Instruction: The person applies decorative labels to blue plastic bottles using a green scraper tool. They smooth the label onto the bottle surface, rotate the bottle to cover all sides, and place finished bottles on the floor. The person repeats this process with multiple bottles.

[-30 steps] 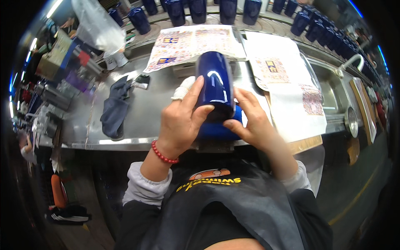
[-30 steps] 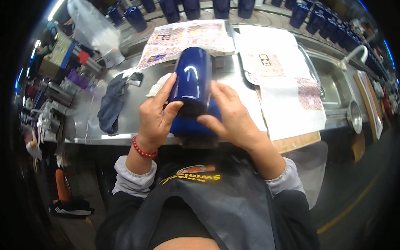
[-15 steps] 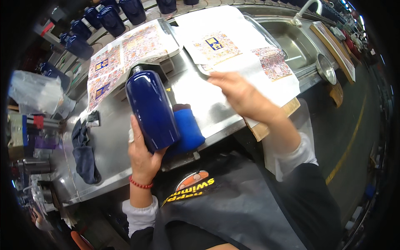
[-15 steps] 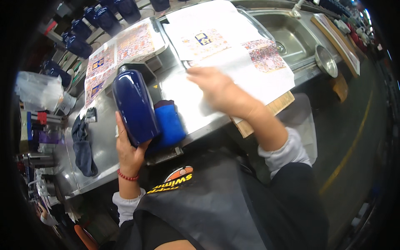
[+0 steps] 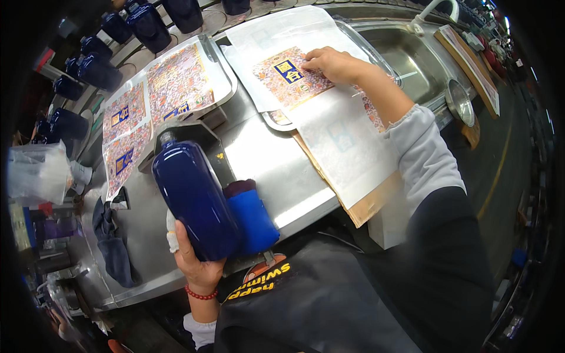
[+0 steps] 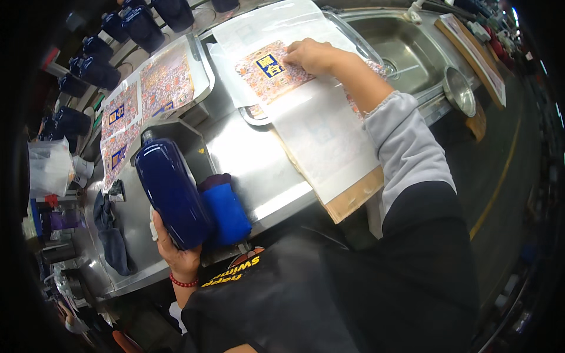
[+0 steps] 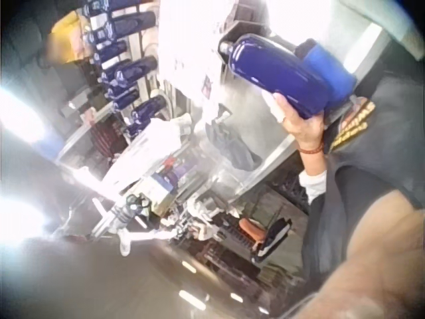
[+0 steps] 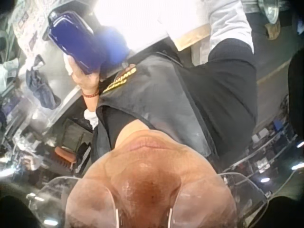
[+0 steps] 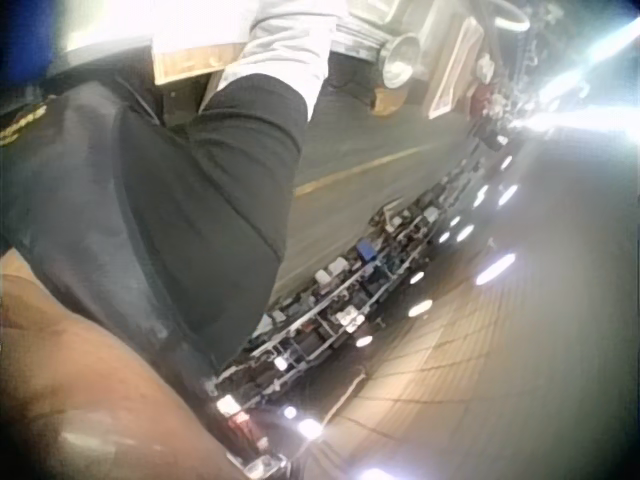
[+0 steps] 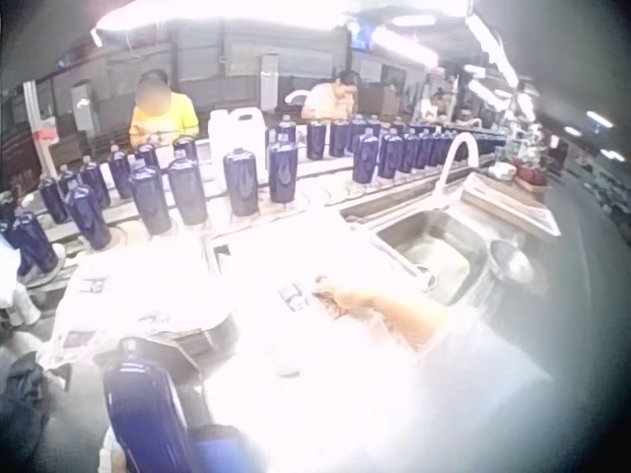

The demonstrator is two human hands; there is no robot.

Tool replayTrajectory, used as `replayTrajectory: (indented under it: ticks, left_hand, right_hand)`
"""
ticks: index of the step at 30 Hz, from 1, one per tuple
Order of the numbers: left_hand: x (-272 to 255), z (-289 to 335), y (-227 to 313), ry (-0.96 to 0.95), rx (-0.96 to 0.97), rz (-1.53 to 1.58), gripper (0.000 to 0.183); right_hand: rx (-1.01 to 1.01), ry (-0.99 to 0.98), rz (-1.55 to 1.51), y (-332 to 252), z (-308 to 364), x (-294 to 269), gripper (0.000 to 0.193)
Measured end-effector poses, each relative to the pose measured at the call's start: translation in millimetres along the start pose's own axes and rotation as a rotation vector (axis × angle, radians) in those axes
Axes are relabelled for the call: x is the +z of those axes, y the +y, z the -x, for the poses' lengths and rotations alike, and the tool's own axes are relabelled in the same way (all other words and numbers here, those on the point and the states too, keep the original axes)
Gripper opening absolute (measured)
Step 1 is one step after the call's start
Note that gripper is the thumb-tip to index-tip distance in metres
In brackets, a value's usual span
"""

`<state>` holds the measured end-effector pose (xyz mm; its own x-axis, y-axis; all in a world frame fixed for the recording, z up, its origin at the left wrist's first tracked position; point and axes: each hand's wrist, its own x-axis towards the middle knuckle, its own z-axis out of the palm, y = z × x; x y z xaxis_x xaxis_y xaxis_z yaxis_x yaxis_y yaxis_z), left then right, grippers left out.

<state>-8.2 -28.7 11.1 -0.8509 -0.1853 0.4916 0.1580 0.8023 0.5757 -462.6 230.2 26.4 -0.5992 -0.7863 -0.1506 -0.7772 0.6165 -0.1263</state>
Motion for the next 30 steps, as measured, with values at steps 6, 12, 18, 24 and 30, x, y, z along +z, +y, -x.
replayTrajectory:
  ticks: [6, 12, 18, 24, 30]
  left_hand:
    - [8.8, 9.4, -8.4, 0.008, -0.075, 0.182, 0.096]
    - [9.4, 10.4, -10.8, -0.012, -0.032, 0.235, 0.1]
    - [10.4, 14.0, -13.5, -0.014, -0.061, 0.273, 0.099]
    - [9.7, 20.2, -8.8, 0.04, -0.563, 0.855, 0.093]
    - [9.4, 10.4, -17.7, -0.011, -0.005, 0.233, 0.088]
  right_hand:
    - [0.834, 0.351, -0.646, 193.4, 64.5, -11.1, 0.034]
    - [1.635, 0.251, -0.901, 308.4, 134.5, 79.3, 0.03]
    - [0.095, 0.188, -1.642, 199.2, 95.8, -27.0, 0.03]
    - [-0.218, 0.064, -0.031, 31.0, -21.0, -47.0, 0.055]
    - [0.063, -0.047, 0.377, 0.1, -46.8, -8.7, 0.066]
